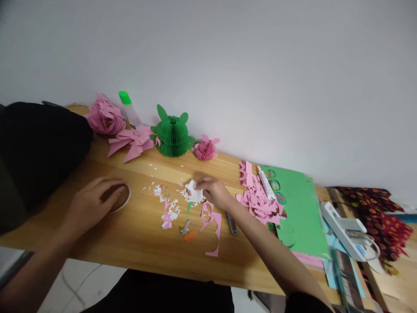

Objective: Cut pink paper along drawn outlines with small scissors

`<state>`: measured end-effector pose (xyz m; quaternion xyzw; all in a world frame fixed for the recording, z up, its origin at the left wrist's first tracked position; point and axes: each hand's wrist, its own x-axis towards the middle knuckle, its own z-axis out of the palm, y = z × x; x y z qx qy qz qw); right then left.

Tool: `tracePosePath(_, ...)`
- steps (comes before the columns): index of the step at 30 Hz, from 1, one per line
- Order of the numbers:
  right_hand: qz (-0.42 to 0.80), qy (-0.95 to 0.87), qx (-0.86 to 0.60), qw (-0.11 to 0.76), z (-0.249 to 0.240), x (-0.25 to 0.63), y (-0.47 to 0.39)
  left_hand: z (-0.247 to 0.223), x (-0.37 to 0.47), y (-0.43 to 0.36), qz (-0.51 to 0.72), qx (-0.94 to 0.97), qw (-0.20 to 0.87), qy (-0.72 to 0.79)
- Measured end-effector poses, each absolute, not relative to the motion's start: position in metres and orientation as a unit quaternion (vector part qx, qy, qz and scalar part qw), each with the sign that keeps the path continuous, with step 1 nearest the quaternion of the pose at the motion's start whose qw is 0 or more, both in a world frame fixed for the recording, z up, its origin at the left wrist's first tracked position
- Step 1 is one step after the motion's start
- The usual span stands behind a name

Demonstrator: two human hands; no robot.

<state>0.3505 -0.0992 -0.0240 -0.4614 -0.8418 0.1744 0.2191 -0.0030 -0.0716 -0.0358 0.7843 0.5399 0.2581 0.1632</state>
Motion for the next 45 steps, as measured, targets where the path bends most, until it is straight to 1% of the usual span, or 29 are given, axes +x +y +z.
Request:
tracePosePath(2,0.148,-0.825,-0.5,0.218,-0.019,0.34,-0.078,-0.042,-0.005,-0.077,0.245,0.8,0.146,0.528)
tracePosePath(4,0.1,-0.794,-0.576,0.169,-0.02,0.32,-0.051,-0.046,-0.005,-0.082,0.228,0.813,0.125,0.521)
tracePosePath(8,0.084,-0.795,-0.589,0.118,-0.032,0.286,-0.028,-0.051,-0.007,-0.089,0.205,0.823,0.099,0.52)
tracePosePath(11,0.094,-0.816,-0.564,0.085,-0.038,0.288,-0.057,-0.053,-0.011,-0.092,0.206,0.825,0.096,0.518)
tracePosePath(14,0.117,-0.841,-0.525,0.062,-0.034,0.312,-0.101,-0.055,-0.014,-0.091,0.216,0.825,0.1,0.513)
tracePosePath(16,0.135,-0.853,-0.498,0.071,-0.026,0.324,-0.119,-0.056,-0.016,-0.09,0.228,0.824,0.104,0.509)
tracePosePath(18,0.141,-0.852,-0.497,0.089,-0.018,0.321,-0.117,-0.057,-0.016,-0.089,0.238,0.821,0.112,0.506)
tracePosePath(21,0.117,-0.826,-0.542,0.104,-0.008,0.28,-0.082,-0.057,-0.016,-0.088,0.242,0.82,0.115,0.506)
tracePosePath(22,0.112,-0.821,-0.551,0.096,-0.006,0.26,-0.066,-0.058,-0.017,-0.088,0.24,0.822,0.113,0.505)
tracePosePath(26,0.072,-0.815,-0.575,0.006,-0.008,0.186,-0.021,-0.056,-0.02,-0.087,0.233,0.836,0.108,0.485)
tracePosePath(28,0.074,-0.815,-0.575,-0.007,-0.013,0.174,-0.022,-0.054,-0.023,-0.086,0.232,0.841,0.116,0.475)
tracePosePath(31,0.089,-0.822,-0.562,-0.02,-0.018,0.193,-0.054,-0.051,-0.028,-0.083,0.224,0.842,0.14,0.47)
tracePosePath(35,0.109,-0.814,-0.569,-0.045,-0.012,0.25,-0.108,-0.045,-0.029,-0.078,0.211,0.85,0.144,0.462)
tracePosePath(38,0.119,-0.801,-0.584,-0.046,-0.002,0.274,-0.127,-0.042,-0.028,-0.079,0.201,0.844,0.117,0.483)
tracePosePath(40,0.117,-0.793,-0.597,-0.03,0.002,0.266,-0.126,-0.041,-0.029,-0.081,0.191,0.837,0.097,0.504)
tracePosePath(44,0.105,-0.804,-0.584,0.029,-0.004,0.196,-0.11,-0.045,-0.033,-0.086,0.172,0.822,0.083,0.536)
tracePosePath(45,0.101,-0.796,-0.597,0.027,-0.007,0.175,-0.106,-0.046,-0.035,-0.086,0.169,0.82,0.087,0.54)
